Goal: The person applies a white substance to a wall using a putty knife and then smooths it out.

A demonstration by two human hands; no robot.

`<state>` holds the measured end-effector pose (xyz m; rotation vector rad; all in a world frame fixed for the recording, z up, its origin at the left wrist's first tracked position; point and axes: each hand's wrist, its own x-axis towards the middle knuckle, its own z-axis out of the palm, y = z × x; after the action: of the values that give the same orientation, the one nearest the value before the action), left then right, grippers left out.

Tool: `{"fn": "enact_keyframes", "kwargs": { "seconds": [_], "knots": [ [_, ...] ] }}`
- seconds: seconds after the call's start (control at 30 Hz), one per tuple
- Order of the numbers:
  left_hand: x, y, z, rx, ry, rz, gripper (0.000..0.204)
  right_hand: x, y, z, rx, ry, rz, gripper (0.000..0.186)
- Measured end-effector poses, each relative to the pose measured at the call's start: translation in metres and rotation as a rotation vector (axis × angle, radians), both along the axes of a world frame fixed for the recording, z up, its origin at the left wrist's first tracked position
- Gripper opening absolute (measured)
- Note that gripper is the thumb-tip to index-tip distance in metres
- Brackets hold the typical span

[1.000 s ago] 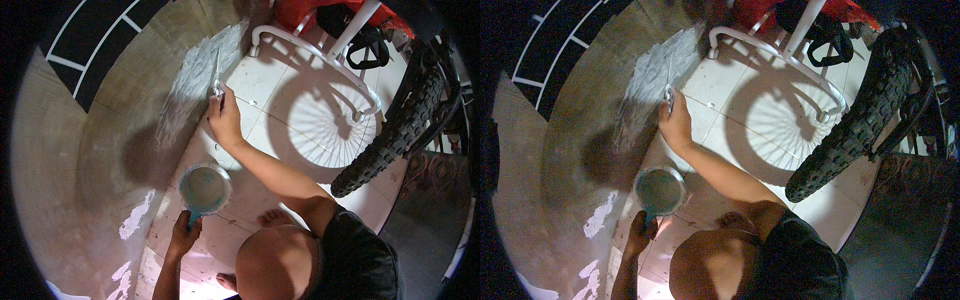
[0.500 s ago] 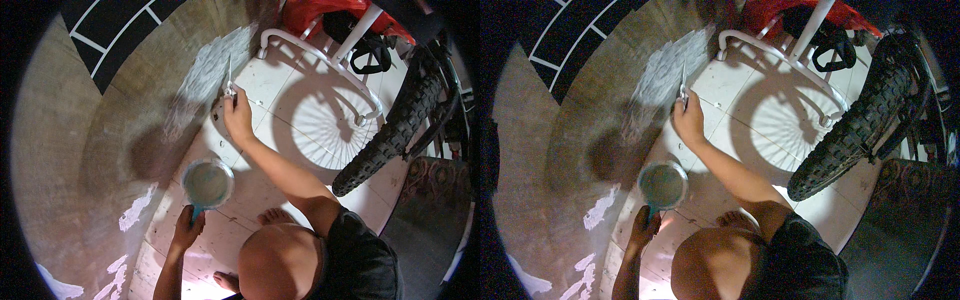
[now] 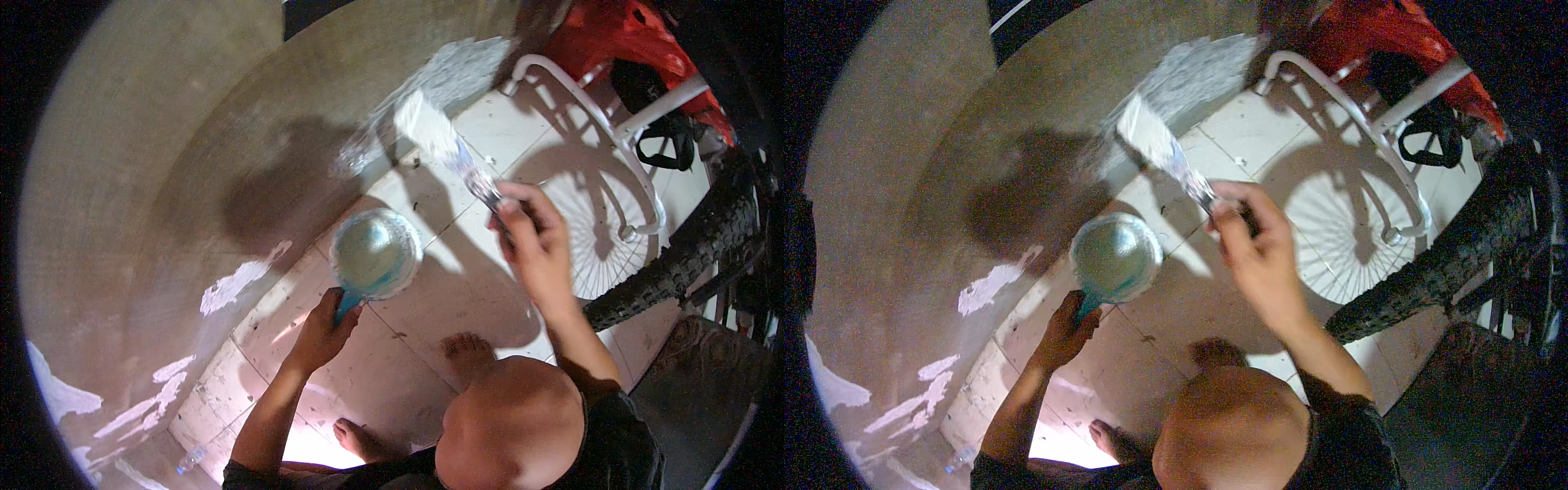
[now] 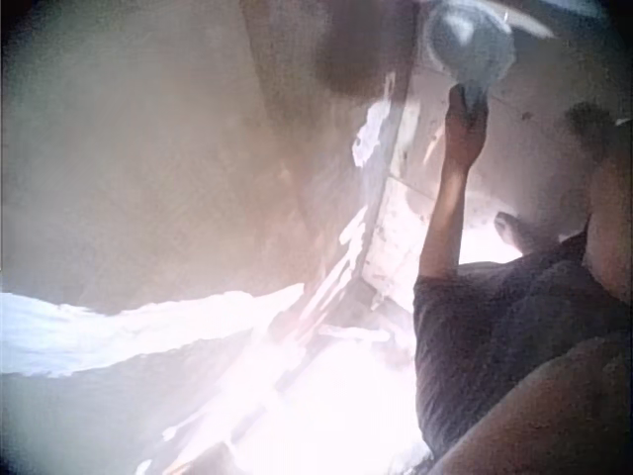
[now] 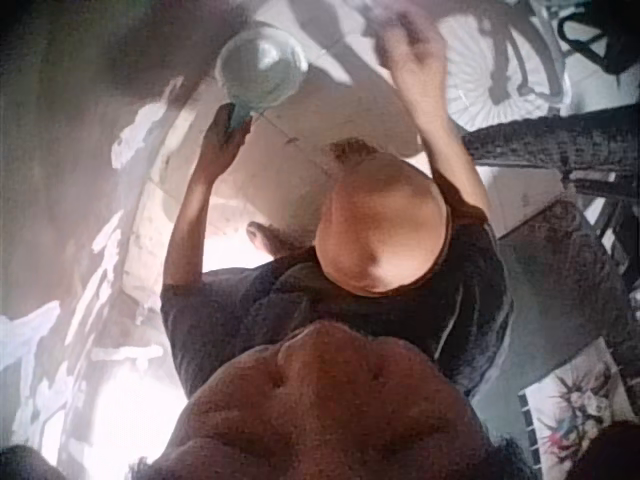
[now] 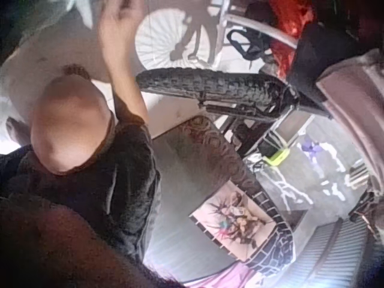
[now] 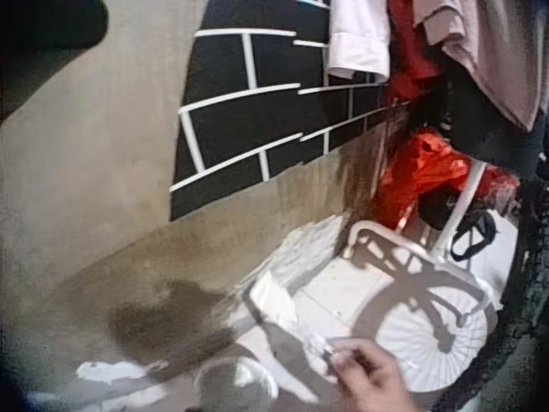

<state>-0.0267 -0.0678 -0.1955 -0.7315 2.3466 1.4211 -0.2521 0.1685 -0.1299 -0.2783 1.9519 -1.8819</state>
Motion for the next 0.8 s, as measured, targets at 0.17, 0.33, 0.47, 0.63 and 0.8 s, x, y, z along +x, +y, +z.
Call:
{"fn": "enact_keyframes", "kwargs": {
  "seconds": [0.17, 0.33, 0.47, 0.63, 0.8],
  "knots": [
    [0.014, -0.003, -0.01, -0.079, -0.009, 0.008, 0.04, 0.001, 0.017, 0.036, 0.352, 0.348, 0.445, 0.017],
    [0.003, 0.008, -0.007, -0.138, 0.091, -0.052, 0.04, 0.012, -0.017, -0.016, 0.583, 0.615, 0.683, 0.021],
    [0.004, 0.019, -0.012, -0.182, 0.158, -0.052, 0.038, 0.023, -0.037, -0.057, 0.733, 0.687, 0.695, 0.024],
    [0.005, 0.023, -0.006, -0.238, 0.106, -0.089, 0.039, 0.031, -0.045, -0.073, 0.694, 0.594, 0.787, 0.024],
    [0.004, 0.023, -0.005, -0.26, 0.136, -0.097, 0.039, 0.031, -0.042, -0.073, 0.627, 0.59, 0.722, 0.023]
  ]
}}
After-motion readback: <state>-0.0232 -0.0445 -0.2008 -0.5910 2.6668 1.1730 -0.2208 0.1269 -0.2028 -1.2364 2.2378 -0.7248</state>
